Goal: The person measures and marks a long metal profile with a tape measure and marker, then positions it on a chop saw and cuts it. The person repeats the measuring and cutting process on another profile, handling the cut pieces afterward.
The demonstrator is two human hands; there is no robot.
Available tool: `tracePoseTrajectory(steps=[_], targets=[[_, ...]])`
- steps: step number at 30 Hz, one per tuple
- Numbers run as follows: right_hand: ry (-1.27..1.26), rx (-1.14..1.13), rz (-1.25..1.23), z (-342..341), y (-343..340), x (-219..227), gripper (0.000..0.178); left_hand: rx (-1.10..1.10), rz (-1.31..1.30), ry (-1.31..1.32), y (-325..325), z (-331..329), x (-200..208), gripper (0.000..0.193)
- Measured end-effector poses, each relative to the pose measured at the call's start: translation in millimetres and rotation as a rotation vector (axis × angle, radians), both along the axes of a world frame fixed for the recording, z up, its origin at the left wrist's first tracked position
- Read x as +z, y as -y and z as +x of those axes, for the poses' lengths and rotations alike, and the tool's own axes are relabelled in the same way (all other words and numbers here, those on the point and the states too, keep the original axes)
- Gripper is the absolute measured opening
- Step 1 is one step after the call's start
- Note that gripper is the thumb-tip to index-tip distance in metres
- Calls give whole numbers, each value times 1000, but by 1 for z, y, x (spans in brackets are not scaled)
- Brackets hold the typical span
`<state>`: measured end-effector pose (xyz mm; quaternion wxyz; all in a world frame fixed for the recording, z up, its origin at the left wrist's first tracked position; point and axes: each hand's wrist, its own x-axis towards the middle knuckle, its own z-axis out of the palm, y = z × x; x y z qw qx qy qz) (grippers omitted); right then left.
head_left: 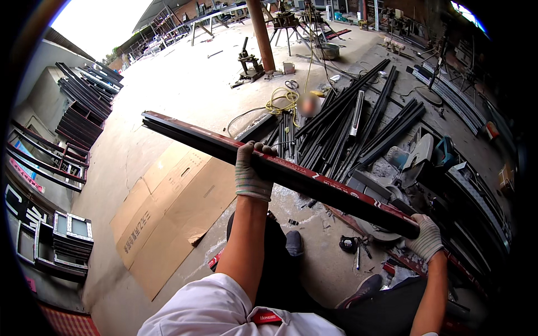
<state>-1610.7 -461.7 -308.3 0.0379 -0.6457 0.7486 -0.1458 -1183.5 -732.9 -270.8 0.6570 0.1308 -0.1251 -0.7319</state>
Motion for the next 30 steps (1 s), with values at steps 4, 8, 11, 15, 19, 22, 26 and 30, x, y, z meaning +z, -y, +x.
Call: tracePoseTrajectory(steps=[4,8,11,15,19,22,26,30], targets=[[-5,0,5,4,-1,0,56,15,-5,31,-1,3,2,17],[-12,-8,16,3,-4,-6,57,-22,-54,73,-1,2,2,18],[-12,13,7,9,-1,-6,55,-37,-95,76,8,9,4,18],[-7,-5,43,21,4,3,51,-84,-94,110,34,25,-9,20],[21,24,68,31,10,1,51,-104,-80,257,51,44,-4,21],[56,39,217,41,14,6,60,-177,-27,252,63,64,-18,25],[78,55,259,51,18,-16,58,-162,3,292,71,83,-34,26],[95,106,337,61,26,-34,57,-140,33,311,76,91,-68,24]])
